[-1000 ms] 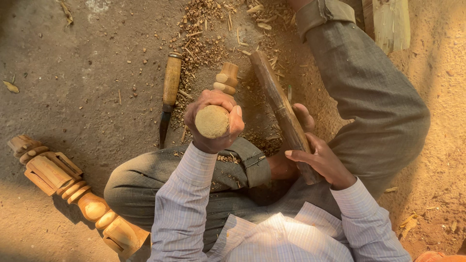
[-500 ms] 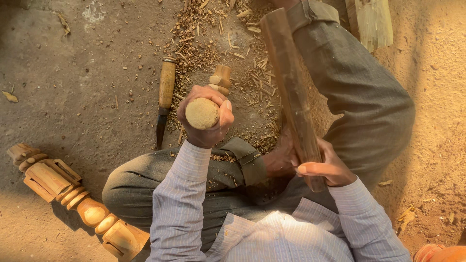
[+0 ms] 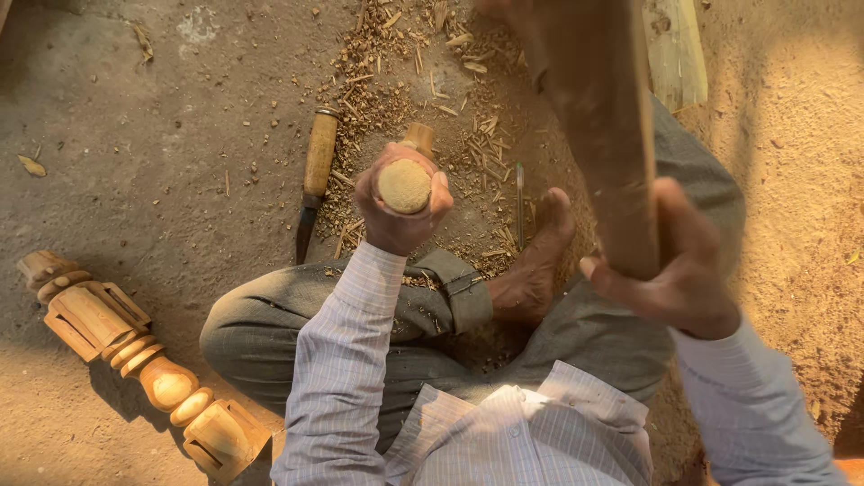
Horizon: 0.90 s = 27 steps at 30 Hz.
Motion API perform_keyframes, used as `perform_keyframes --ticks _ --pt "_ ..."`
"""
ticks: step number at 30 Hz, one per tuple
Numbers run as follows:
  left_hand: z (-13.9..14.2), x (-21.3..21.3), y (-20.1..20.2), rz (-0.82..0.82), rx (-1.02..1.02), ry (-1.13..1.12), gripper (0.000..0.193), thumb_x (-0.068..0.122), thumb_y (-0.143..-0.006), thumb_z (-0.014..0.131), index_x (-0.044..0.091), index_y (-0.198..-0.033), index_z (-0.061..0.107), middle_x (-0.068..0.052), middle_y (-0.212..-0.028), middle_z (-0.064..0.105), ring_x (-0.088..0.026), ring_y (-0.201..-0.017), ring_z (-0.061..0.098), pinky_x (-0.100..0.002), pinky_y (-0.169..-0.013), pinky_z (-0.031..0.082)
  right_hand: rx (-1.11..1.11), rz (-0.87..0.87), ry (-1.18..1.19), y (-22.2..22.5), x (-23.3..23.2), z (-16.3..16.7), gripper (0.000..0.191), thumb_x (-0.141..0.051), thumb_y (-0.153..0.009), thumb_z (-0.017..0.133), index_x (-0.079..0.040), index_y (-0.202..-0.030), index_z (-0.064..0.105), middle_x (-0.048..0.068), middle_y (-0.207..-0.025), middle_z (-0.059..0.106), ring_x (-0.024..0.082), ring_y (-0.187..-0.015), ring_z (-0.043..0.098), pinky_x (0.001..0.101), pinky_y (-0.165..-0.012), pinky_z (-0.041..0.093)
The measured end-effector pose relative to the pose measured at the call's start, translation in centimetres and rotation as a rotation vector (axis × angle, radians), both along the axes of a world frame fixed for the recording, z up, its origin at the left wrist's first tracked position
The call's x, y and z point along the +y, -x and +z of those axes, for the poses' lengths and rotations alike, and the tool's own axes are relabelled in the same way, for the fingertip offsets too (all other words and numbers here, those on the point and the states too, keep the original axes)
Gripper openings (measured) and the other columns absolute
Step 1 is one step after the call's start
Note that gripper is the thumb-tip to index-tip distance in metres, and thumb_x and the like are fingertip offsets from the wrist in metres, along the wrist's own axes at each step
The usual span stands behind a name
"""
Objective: The person sits on the ground holding a wooden furniture leg blank against their legs and strikes a chisel with a wooden mallet to shape and smooth the wood. They periodically reposition and turn the wood piece and pick up the chisel from the ground between carving passes.
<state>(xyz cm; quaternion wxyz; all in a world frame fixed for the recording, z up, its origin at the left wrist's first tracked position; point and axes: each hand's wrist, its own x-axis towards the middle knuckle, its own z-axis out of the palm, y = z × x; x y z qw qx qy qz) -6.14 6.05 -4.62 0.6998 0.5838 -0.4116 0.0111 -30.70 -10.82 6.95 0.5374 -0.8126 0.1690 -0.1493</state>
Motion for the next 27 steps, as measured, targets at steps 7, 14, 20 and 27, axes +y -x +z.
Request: perform_keyframes --ticks 7,14,20,27 --pt "-2.4 -0.1 0.2 0.036 -0.153 -0.08 0.043 0.015 -0.087 0.085 0.012 -0.116 0.053 -0.007 -0.105 0.063 -0.017 -0.091 0.067 -0.032 -0.08 0.061 0.519 0.225 0.724 -4.2 0.4 7.4 0.066 -0.027 -0.068 0.088 -0.005 -0.122 0.056 0.012 -0.094 0.068 0.024 -0.062 0.066 0.0413 -0.055 0.053" --pt "-4.7 -0.6 -0.5 0.334 -0.429 0.046 0.108 0.04 -0.081 0.093 0.01 -0.151 0.017 -0.013 -0.116 0.053 -0.022 -0.104 0.061 -0.04 -0.087 0.06 0.208 0.273 0.712 -4.2 0.1 9.2 0.069 -0.023 -0.059 0.086 0.001 -0.117 0.057 0.014 -0.082 0.07 0.026 -0.06 0.068 0.0377 -0.058 0.058" --pt "-3.9 0.3 0.0 0.074 -0.239 0.019 0.091 0.026 -0.09 0.09 0.015 -0.154 0.026 -0.021 -0.132 0.056 -0.035 -0.116 0.067 -0.045 -0.1 0.063 0.304 0.231 0.652 -4.1 1.1 8.6 0.053 -0.019 -0.069 0.085 0.003 -0.106 0.056 0.014 -0.075 0.068 0.024 -0.054 0.068 0.0362 -0.049 0.056" --pt "-2.6 -0.4 -0.2 0.184 -0.33 -0.033 0.05 0.03 -0.094 0.08 0.016 -0.134 0.052 -0.006 -0.119 0.064 -0.018 -0.106 0.067 -0.039 -0.097 0.06 0.333 0.33 0.656 -4.0 0.6 7.0 0.052 -0.011 -0.07 0.082 0.001 -0.114 0.058 0.011 -0.076 0.066 0.021 -0.046 0.062 0.0356 -0.04 0.055"
